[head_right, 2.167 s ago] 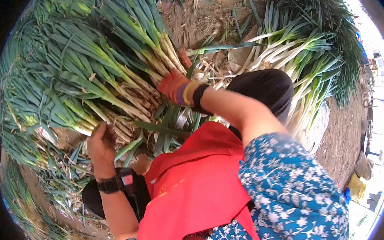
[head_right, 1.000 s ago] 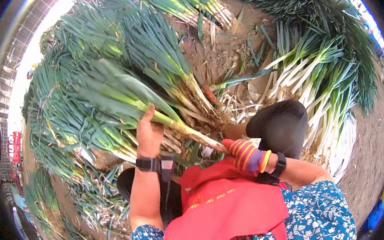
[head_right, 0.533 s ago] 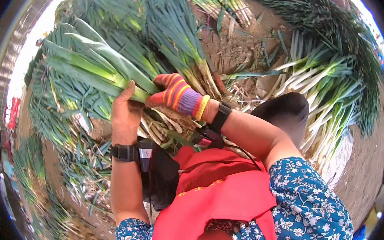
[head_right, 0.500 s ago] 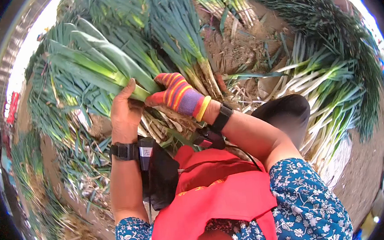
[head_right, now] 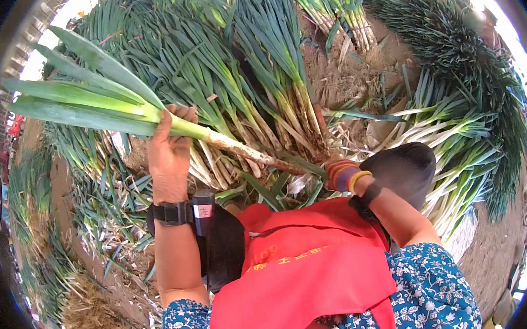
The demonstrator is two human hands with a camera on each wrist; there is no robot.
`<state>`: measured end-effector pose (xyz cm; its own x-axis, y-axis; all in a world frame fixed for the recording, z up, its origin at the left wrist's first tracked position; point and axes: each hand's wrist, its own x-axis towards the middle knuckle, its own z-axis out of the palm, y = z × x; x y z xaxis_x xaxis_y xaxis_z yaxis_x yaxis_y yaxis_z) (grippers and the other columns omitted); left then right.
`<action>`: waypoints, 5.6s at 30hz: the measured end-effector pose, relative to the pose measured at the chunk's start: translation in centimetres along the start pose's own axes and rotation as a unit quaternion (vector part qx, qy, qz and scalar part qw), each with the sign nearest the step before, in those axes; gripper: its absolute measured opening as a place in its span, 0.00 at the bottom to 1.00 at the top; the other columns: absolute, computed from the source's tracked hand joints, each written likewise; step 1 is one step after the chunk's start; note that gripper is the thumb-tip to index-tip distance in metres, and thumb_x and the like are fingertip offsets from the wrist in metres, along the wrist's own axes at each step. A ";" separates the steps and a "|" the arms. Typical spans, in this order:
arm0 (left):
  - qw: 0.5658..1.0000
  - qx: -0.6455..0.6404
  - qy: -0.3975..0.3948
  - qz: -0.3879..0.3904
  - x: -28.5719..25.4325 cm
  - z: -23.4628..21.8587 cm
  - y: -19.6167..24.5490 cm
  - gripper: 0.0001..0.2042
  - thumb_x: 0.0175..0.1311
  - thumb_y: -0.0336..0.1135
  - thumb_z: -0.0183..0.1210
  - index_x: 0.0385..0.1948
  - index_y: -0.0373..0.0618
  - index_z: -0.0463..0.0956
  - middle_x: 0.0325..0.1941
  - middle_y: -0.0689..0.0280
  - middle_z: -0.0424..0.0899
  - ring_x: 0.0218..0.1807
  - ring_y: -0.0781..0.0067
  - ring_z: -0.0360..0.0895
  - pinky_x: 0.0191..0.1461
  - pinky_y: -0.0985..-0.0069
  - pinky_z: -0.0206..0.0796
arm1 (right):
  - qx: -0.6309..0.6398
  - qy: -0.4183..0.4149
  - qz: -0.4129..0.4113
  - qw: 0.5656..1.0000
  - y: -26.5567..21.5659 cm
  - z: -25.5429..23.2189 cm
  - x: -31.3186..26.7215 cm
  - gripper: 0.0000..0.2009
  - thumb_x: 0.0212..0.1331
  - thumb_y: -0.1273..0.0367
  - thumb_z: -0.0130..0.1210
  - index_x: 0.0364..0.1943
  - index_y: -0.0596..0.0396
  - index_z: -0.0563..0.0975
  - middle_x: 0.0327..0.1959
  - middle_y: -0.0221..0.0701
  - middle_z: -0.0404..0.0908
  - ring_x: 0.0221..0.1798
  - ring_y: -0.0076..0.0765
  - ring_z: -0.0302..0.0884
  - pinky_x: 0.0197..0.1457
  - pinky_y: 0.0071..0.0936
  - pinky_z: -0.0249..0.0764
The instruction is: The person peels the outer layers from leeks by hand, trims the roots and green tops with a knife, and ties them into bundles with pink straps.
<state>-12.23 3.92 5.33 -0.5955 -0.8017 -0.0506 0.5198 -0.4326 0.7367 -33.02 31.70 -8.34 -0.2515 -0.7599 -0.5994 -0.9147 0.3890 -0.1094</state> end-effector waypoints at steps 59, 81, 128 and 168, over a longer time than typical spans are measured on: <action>0.973 0.112 0.171 0.109 -1.2 -0.2 -0.6 0.13 0.51 0.33 0.64 0.33 0.37 0.72 0.25 0.64 0.75 0.21 0.73 0.72 0.20 0.78 0.64 | 0.173 0.241 0.004 0.955 -1.1 -3.1 -3.8 0.23 0.50 0.63 0.56 0.52 0.56 0.69 0.35 0.37 0.73 0.38 0.38 0.71 0.43 0.30 0.68; 0.991 0.126 -0.041 -0.010 -1.6 2.8 -4.1 0.03 0.53 0.23 0.55 0.28 0.35 0.73 0.20 0.62 0.77 0.15 0.73 0.73 0.16 0.79 0.64 | 0.395 0.434 -0.083 0.806 -9.8 -4.7 -0.5 0.19 0.43 0.64 0.64 0.38 0.60 0.74 0.24 0.39 0.78 0.28 0.29 0.76 0.31 0.26 0.69; 0.994 -0.021 -0.089 -0.063 -1.8 0.9 -2.9 0.08 0.53 0.18 0.52 0.35 0.37 0.69 0.36 0.54 0.76 0.37 0.56 0.75 0.44 0.59 0.70 | 0.739 0.123 -0.206 0.630 -11.5 -9.2 -1.9 0.41 0.47 0.60 0.63 0.63 0.58 0.52 0.36 0.31 0.77 0.33 0.21 0.72 0.35 0.19 0.70; 0.986 0.047 0.139 0.080 -0.8 -2.5 -0.1 0.12 0.51 0.18 0.56 0.37 0.31 0.64 0.32 0.55 0.76 0.30 0.53 0.80 0.34 0.64 0.78 | 0.187 0.021 -0.246 0.951 -13.5 -7.1 0.2 0.21 0.39 0.53 0.58 0.31 0.56 0.78 0.30 0.42 0.79 0.37 0.49 0.76 0.41 0.39 0.72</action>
<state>-10.32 3.61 3.62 -0.3126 -0.9445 -0.1012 0.5263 -0.2609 0.8093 -22.94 22.59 -1.39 0.1577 -0.9151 -0.3712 -0.7511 0.1329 -0.6467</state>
